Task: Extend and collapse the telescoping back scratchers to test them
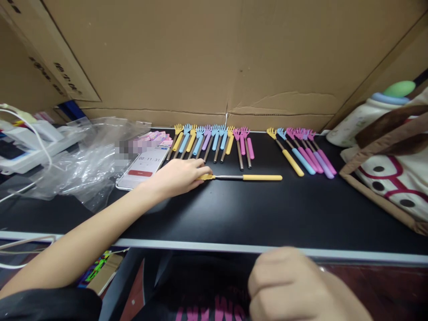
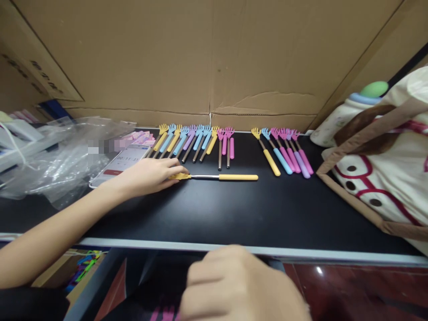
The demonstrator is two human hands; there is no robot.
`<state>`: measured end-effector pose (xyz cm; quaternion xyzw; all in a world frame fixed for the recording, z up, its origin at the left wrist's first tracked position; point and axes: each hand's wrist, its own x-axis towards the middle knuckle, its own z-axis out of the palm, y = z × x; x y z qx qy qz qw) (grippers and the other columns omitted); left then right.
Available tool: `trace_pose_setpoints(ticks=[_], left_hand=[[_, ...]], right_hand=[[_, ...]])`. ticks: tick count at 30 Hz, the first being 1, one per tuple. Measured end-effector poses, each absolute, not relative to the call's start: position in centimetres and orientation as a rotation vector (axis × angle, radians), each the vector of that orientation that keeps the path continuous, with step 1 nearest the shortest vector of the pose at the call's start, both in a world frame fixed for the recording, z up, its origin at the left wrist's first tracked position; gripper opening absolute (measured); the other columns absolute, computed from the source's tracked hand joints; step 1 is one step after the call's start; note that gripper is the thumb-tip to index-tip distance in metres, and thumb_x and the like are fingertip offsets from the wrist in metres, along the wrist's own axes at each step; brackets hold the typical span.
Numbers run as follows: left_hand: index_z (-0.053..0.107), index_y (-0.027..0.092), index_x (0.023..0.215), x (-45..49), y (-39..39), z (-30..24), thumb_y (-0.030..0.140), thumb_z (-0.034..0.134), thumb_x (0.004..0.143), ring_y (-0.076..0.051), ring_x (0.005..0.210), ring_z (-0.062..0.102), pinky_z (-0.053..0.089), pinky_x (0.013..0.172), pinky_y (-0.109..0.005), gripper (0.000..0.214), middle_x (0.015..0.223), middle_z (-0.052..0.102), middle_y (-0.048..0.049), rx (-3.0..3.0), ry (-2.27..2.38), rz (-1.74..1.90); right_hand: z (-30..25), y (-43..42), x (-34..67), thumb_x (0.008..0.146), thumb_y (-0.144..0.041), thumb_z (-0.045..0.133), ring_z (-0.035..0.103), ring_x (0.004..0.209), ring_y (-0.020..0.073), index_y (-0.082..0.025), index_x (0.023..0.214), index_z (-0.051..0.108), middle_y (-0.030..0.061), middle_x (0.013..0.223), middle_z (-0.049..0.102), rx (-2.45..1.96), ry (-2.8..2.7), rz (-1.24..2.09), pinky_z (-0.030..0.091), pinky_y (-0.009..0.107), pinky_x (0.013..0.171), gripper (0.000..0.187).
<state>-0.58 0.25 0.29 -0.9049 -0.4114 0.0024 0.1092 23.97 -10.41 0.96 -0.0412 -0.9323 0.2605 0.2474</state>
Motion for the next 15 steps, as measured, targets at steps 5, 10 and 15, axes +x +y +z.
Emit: trace_pose_setpoints(ticks=[5,10,15], left_hand=[[0.056,0.026,0.118,-0.7,0.3,0.5,0.029,0.044,0.094,-0.017,0.088,0.064,0.047,0.065,-0.023,0.027,0.105,0.060,-0.0023,-2.685,-1.205,0.016],[0.055,0.028,0.120,-0.9,0.5,0.7,0.030,0.047,0.093,-0.016,0.089,0.063,0.045,0.064,-0.021,0.028,0.106,0.059,-0.0018,-2.705,-1.235,0.036],[0.056,0.030,0.118,-1.1,0.8,0.8,0.031,0.049,0.092,-0.014,0.090,0.062,0.044,0.066,-0.019,0.027,0.106,0.059,-0.0009,-2.735,-1.250,0.018]], right_hand=[[6.0,-7.6,27.8,0.093,-0.024,0.043,0.053,0.066,0.0101,-0.020,0.086,0.060,0.0019,0.070,0.059,-0.520,-2.746,0.306,0.039,0.023,0.061,0.019],[6.6,-2.0,28.8,0.094,-0.030,0.040,0.058,0.072,0.0109,-0.022,0.088,0.061,0.0029,0.083,0.064,-0.868,-2.783,-0.066,0.039,0.024,0.064,0.023],[4.0,3.2,27.9,0.092,-0.028,0.039,0.055,0.066,0.0104,-0.021,0.077,0.059,0.0008,0.077,0.064,-0.861,-2.888,-0.312,0.033,0.023,0.057,0.027]])
